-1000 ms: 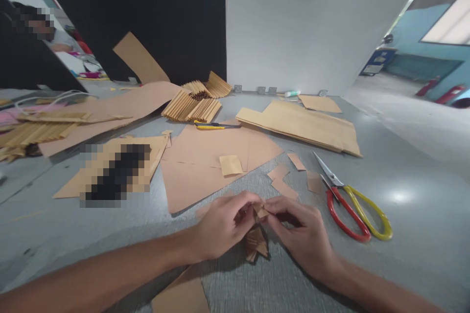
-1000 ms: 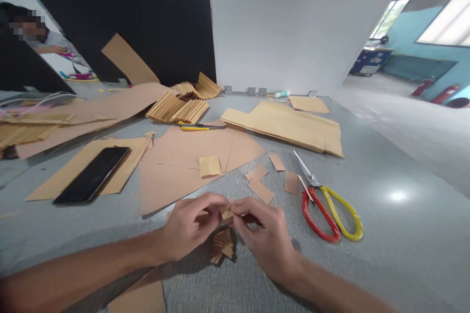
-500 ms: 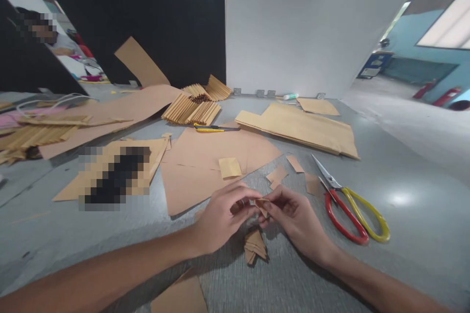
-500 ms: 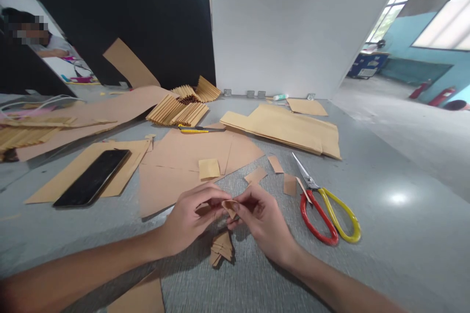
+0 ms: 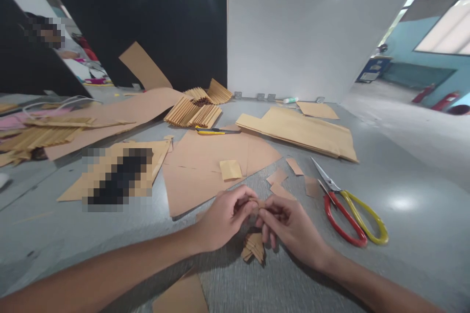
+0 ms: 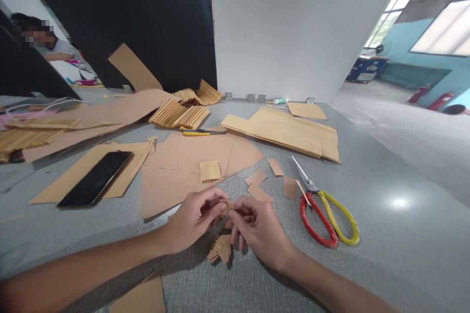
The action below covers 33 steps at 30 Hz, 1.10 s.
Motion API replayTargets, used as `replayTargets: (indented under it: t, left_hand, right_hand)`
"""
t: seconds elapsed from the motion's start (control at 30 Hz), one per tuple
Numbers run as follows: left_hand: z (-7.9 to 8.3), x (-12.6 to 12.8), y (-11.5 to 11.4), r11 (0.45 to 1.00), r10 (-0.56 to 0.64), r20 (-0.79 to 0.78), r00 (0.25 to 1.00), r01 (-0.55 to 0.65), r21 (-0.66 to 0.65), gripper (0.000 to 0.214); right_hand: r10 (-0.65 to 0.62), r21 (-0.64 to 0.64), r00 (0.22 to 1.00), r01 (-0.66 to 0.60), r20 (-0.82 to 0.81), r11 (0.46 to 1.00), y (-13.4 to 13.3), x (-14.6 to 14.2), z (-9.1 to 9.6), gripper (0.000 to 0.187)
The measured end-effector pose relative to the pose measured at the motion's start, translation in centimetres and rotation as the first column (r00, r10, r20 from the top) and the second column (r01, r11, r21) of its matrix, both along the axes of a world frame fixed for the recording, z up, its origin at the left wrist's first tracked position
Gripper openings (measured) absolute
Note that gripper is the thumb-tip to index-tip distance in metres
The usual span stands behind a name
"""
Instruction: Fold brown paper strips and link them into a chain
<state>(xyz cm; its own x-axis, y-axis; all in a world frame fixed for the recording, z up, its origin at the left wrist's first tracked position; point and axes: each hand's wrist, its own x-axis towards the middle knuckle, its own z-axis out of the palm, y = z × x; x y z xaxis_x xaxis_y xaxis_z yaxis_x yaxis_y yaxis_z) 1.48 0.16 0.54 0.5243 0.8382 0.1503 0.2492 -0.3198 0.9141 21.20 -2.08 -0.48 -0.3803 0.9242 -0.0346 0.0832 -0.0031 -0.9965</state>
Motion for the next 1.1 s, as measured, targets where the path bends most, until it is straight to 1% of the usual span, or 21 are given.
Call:
replayTargets:
  t: [0.03, 0.1, 0.2, 0.27, 0.33, 0.47, 0.57, 0.63, 0.7, 0.77, 0.87, 0.97, 1.1]
  left_hand:
    - [0.01, 0.03, 0.01, 1.000, -0.001, 0.009, 1.000, 0.001, -0.012, 0.020]
    - [-0.03, 0.14, 0.02, 1.000, 0.004, 0.046, 0.999, -0.003, -0.031, 0.028]
    - [-0.23, 0.32, 0.09, 0.996, 0.019, 0.148, 0.989, -0.006, -0.084, 0.037]
    - [-0.37, 0.37, 0.18, 0.992, 0.030, 0.206, 0.978, -0.003, -0.129, 0.032]
    - [-0.41, 0.33, 0.30, 0.989, 0.038, 0.209, 0.977, -0.007, -0.147, 0.027]
    - [-0.10, 0.16, 0.50, 0.994, 0.094, 0.115, 0.989, -0.087, -0.063, 0.028]
    - [0.21, 0.05, 0.62, 0.993, 0.115, 0.090, 0.989, -0.115, -0.009, 0.029]
    - [0.31, -0.01, 0.72, 0.995, 0.098, 0.096, 0.991, -0.095, -0.028, 0.029]
    - [0.27, -0.05, 0.83, 0.994, 0.079, 0.122, 0.989, -0.070, -0.080, 0.028]
    - [0.16, -0.05, 0.89, 0.990, 0.060, 0.158, 0.986, -0.039, -0.132, 0.028]
    - [-0.04, 0.01, 0.81, 0.983, 0.042, 0.209, 0.977, -0.003, -0.182, 0.030]
    - [-0.13, 0.11, 0.60, 0.980, 0.035, 0.242, 0.970, 0.014, -0.199, 0.031]
    - [-0.16, 0.23, 0.38, 0.982, 0.033, 0.257, 0.966, 0.016, -0.189, 0.032]
  right_hand:
    - [-0.008, -0.003, 1.000, 0.008, 0.007, 1.000, 0.07, 0.02, -0.03, 0.030]
    - [-0.024, -0.009, 1.000, 0.024, 0.012, 1.000, 0.21, 0.08, 0.09, 0.033]
    - [-0.041, -0.017, 0.999, 0.041, 0.005, 0.999, 0.38, 0.15, 0.46, 0.036]
    - [-0.040, -0.022, 0.999, 0.040, 0.001, 0.999, 0.42, 0.14, 0.56, 0.037]
    - [-0.036, -0.012, 0.999, 0.036, 0.005, 0.999, 0.41, 0.11, 0.47, 0.036]
    - [-0.059, 0.053, 0.998, 0.059, -0.003, 0.997, 0.30, 0.11, 0.16, 0.031]
    - [-0.061, 0.068, 0.998, 0.063, -0.034, 0.996, 0.25, 0.10, 0.12, 0.029]
    - [-0.066, 0.074, 0.996, 0.070, -0.059, 0.995, 0.22, 0.05, 0.08, 0.030]
    - [-0.082, 0.100, 0.994, 0.089, -0.070, 0.991, 0.17, -0.01, -0.02, 0.035]
    - [-0.089, 0.125, 0.995, 0.096, -0.054, 0.988, 0.12, -0.05, -0.15, 0.036]
    - [-0.086, 0.144, 0.996, 0.086, -0.004, 0.986, 0.11, -0.02, -0.28, 0.032]
    - [-0.105, 0.151, 0.994, 0.103, 0.007, 0.983, 0.20, 0.06, -0.33, 0.032]
    - [-0.147, 0.159, 0.989, 0.144, 0.008, 0.977, 0.27, 0.19, -0.43, 0.033]
